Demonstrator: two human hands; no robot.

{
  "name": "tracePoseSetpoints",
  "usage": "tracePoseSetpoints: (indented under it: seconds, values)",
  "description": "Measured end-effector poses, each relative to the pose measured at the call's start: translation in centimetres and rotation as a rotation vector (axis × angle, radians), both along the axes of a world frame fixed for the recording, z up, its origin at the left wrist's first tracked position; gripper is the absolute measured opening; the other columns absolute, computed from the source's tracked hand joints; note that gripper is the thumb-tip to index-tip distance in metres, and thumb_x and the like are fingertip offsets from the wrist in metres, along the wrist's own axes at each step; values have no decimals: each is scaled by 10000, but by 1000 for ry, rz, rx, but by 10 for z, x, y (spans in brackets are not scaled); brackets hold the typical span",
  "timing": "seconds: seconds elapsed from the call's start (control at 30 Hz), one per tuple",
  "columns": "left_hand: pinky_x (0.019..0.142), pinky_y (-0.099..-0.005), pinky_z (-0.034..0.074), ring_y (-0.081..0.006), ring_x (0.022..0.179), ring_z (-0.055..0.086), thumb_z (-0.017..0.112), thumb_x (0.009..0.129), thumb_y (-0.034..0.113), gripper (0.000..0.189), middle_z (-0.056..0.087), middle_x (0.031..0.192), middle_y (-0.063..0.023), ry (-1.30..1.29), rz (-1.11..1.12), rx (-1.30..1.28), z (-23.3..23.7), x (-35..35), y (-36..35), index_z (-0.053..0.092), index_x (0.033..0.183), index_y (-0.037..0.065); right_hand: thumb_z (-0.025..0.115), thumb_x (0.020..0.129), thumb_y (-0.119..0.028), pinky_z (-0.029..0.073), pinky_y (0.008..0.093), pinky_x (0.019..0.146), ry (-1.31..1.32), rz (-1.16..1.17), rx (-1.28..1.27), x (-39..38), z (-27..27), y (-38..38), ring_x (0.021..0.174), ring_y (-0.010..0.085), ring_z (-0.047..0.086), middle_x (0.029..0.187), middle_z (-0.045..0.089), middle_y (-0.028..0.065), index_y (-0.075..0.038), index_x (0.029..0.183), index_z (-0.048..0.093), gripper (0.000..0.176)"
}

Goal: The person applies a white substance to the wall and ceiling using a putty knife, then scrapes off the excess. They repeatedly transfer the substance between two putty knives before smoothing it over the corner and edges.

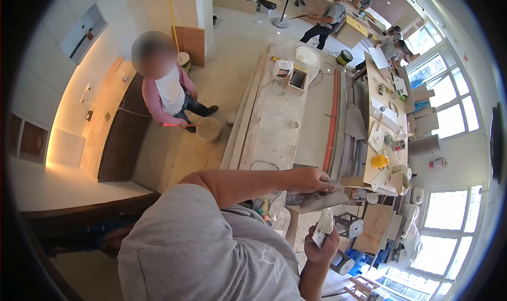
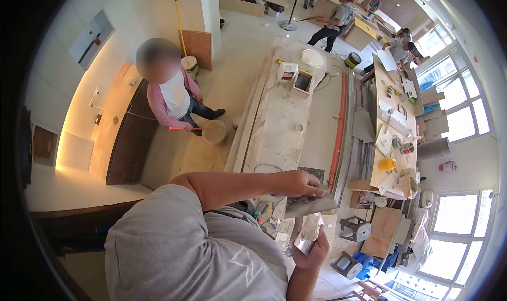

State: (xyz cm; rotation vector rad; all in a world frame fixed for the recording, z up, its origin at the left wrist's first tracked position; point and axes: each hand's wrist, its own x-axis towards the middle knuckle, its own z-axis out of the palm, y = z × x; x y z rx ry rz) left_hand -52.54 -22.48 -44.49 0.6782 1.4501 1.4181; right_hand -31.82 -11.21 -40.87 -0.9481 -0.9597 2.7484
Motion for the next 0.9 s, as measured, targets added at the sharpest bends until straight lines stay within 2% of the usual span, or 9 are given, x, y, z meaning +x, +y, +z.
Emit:
tracePoseSetpoints:
  seconds: [0.03,0.17,0.3,0.37,0.47,0.53,0.6,0.67,0.9]
  values:
    - [769,-314,455,-157,839,594,639,898,468,482,673,924,-85,71,-28,-34,-1,0,-3,660,1076,20,426,1006,-247,538,281,735,-21,-16,50,-1,3,-2,836,175,642,986,644,31,-8,1242,545,356]
    - [753,-338,467,-203,832,620,652,874,476,476,674,919,-125,222,-98,-97,6,-1,-19,662,1057,36,484,980,-131,521,251,736,40,-54,57,5,6,1,858,132,619,989,625,25,-5,1244,535,297]
    - [771,-347,504,-229,880,661,704,836,424,463,677,935,-149,567,-117,-139,-55,2,-9,634,1097,49,577,922,-108,521,254,676,69,-137,212,28,-1,26,741,115,618,869,629,11,-12,1198,551,293]
    - [748,-318,501,-184,867,657,665,890,346,336,682,952,-87,297,-83,-186,-40,0,-11,638,1072,65,630,891,-134,527,265,680,148,-150,46,29,12,32,741,132,636,855,639,20,-16,1193,553,334]
    - [744,-307,503,-163,853,653,623,931,276,238,677,957,-45,-88,73,-104,-63,7,5,629,1069,82,427,992,-287,562,307,581,42,-316,-18,22,29,21,769,224,688,875,659,72,-54,1124,583,310]
    - [762,-321,515,-163,842,650,591,953,230,201,663,967,-27,-301,239,-35,-55,15,18,606,1101,94,414,1005,-329,561,325,693,-5,-316,228,33,13,16,849,215,680,948,668,69,-52,1165,573,357]
    - [790,-346,534,-168,857,646,571,960,210,218,643,1010,-34,-609,329,22,-40,26,36,569,1150,102,377,1024,-403,528,375,857,-8,-317,77,39,25,9,946,208,653,1113,661,86,-47,1225,553,445]
    - [843,-414,561,-196,961,634,555,958,150,266,596,1094,-46,-858,335,97,-32,36,54,503,1216,110,366,1028,-409,539,352,821,-7,-348,129,58,9,15,920,199,655,1145,653,102,-41,1258,533,465]
    - [839,-457,571,-262,997,637,581,923,75,296,594,1105,-115,-907,238,190,-13,106,116,474,1197,41,368,1033,-405,540,259,701,45,-466,185,92,15,8,899,156,655,1130,656,111,-24,1270,529,477]
